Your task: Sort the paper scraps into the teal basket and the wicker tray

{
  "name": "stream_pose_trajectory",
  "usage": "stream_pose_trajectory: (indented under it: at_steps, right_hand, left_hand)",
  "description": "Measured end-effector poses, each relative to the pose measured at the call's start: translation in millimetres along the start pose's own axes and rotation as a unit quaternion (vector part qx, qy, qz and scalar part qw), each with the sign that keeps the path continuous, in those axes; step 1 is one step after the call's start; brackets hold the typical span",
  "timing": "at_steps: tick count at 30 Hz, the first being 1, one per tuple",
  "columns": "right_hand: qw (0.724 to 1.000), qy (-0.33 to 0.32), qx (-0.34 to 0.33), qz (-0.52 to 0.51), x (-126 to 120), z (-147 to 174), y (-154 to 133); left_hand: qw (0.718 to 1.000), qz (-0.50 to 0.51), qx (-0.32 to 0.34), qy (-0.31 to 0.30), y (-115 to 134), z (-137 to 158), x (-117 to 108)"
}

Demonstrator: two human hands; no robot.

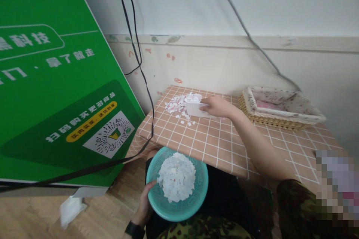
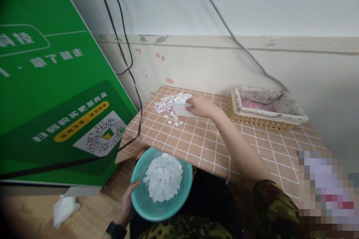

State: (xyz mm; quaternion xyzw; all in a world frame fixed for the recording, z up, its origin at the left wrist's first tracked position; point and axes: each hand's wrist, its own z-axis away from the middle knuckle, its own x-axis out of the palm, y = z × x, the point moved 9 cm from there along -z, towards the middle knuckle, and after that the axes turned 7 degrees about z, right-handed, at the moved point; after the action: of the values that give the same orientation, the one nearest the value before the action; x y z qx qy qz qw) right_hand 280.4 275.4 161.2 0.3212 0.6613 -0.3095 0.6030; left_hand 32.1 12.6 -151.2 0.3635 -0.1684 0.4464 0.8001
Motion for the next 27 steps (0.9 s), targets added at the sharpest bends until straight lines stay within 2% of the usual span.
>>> stream_pose_trajectory:
  at_steps: [6, 13, 21, 27]
  right_hand:
    - [0.998, -0.013, -0.032, -0.045, 0.9, 0.5, -4.5]
    - [0.995, -0.030, -0.059, -0.069, -0.9, 3.1, -15.2]
    - [0.999, -0.013, -0.044, -0.030, -3.4, 3.0, -17.0]
    - [0.997, -0.017, -0.055, -0.042, -1.9, 3.1, -19.5]
  left_hand:
    - [1.000, -0.014, 0.006, 0.024, 2.2, 4.7, 2.6]
    - [1.000, -0.016, 0.011, -0.013, 3.4, 5.6, 7.7]
    - [0.999, -0.023, 0.026, -0.002, 5.8, 3.1, 3.1]
    - [0.999, -0.026, 0.021, 0.004, 5.3, 5.1, 4.2]
